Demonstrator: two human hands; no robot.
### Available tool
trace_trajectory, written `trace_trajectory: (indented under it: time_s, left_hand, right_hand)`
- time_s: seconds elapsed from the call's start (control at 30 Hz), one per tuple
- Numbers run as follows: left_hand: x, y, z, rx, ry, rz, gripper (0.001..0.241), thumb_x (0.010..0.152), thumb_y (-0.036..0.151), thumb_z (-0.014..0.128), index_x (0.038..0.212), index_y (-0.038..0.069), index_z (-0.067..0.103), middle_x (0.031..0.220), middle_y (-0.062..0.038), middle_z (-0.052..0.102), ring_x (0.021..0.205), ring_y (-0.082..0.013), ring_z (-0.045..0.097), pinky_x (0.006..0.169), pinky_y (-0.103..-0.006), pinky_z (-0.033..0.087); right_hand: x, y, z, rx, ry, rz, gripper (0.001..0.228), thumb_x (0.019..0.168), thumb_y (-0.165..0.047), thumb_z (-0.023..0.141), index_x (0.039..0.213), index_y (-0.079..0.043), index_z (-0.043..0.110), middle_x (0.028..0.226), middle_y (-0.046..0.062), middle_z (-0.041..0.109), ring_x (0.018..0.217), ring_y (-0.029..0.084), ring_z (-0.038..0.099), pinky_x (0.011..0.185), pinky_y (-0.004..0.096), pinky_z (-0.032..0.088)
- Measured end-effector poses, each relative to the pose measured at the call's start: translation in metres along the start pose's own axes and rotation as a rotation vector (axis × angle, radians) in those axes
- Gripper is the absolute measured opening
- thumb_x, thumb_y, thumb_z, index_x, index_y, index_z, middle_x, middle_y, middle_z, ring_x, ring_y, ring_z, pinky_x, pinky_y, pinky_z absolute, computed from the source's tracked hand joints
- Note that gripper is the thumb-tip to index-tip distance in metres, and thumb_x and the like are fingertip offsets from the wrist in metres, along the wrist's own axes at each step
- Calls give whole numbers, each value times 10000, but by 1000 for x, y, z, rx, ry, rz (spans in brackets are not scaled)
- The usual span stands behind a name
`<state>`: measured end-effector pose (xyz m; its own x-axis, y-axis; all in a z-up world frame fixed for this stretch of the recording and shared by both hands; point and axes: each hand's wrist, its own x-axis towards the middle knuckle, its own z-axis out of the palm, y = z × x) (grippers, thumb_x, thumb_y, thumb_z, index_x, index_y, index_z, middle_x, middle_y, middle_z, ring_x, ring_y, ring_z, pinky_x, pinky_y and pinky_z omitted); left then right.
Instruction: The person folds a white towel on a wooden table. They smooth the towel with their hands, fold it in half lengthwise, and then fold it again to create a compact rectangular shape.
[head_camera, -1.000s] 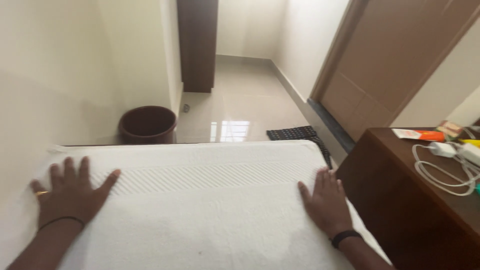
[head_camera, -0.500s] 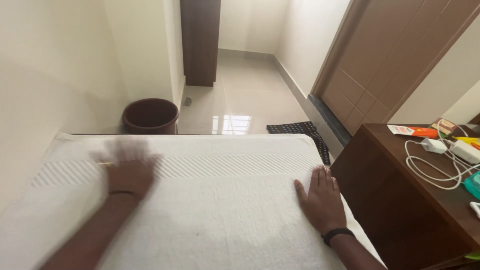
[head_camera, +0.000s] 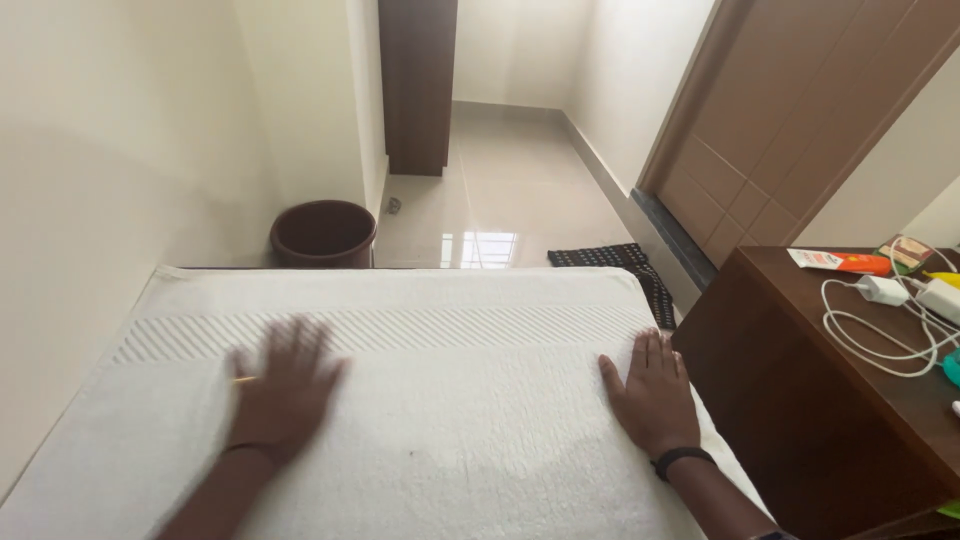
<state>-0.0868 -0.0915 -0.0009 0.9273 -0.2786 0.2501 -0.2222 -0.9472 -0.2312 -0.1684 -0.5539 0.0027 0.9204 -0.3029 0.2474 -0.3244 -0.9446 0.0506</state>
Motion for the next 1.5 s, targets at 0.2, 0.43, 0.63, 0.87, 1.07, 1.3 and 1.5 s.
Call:
trace_trajectory:
  time_s: [0.2, 0.43, 0.63, 0.87, 1.07, 1.3, 1.5]
  left_hand:
    - [-35, -128, 38, 221, -148, -64, 685, 1000, 563, 229, 1616, 273, 160, 1739, -119, 92, 1543, -370, 111, 1145, -667, 185]
    - [-33, -130, 29, -61, -123, -189, 767, 969, 626, 167, 1640, 264, 81, 1721, -34, 43, 1570, -290, 45, 1179, -574, 63]
    - [-35, -132, 33, 34, -157, -188, 750, 983, 639, 155, 1616, 244, 70, 1685, -41, 60, 1534, -250, 73, 1198, -560, 91]
    - [-35, -133, 34, 33, -134, -183, 776, 962, 660, 175, 1610, 247, 64, 1681, -41, 67, 1533, -237, 77, 1197, -557, 108]
    - [-35, -134, 40, 101, -164, -156, 786, 982, 628, 163, 1661, 256, 34, 1684, -44, 38, 1534, -242, 61, 1189, -560, 121]
    - [-34, -131, 30, 187, -224, -140, 774, 986, 628, 170, 1630, 226, 20, 1704, -62, 25, 1545, -266, 63, 1184, -551, 143]
    - [-28, -134, 45, 173, -207, -181, 782, 974, 630, 164, 1636, 234, 35, 1687, -55, 48, 1538, -253, 68, 1194, -552, 131]
  right_hand:
    - [2, 3, 6, -25, -1, -12, 863, 1025, -643, 222, 1574, 22, 201, 1656, 203, 213, 1560, 293, 140, 1250, 425, 119]
    - [-19, -73, -29, 10, -79, -40, 994, 997, -694, 311, 1565, 80, 54, 1666, 264, 33, 1564, 339, -9, 1209, 568, -7]
    - [-93, -299, -89, 748, -133, -600, 1065, 977, -702, 443, 1612, 83, 105, 1703, 298, 96, 1609, 393, 22, 1240, 597, -63]
    - [-90, -342, -65, 710, -115, -706, 1034, 1030, -729, 315, 1618, 107, 154, 1700, 339, 130, 1612, 429, 46, 1250, 591, -16]
    - [-49, -227, -47, 528, -51, -490, 1004, 1011, -696, 350, 1567, 120, 165, 1662, 299, 182, 1575, 361, 118, 1239, 541, 61]
    - [-14, -57, -21, 218, -72, -250, 937, 986, -718, 216, 1602, -16, 140, 1692, 188, 137, 1574, 301, 100, 1242, 512, 58]
    - [-15, -3, -21, 32, -143, -106, 884, 964, -733, 169, 1619, -142, 118, 1700, 117, 102, 1573, 250, 56, 1243, 469, 49]
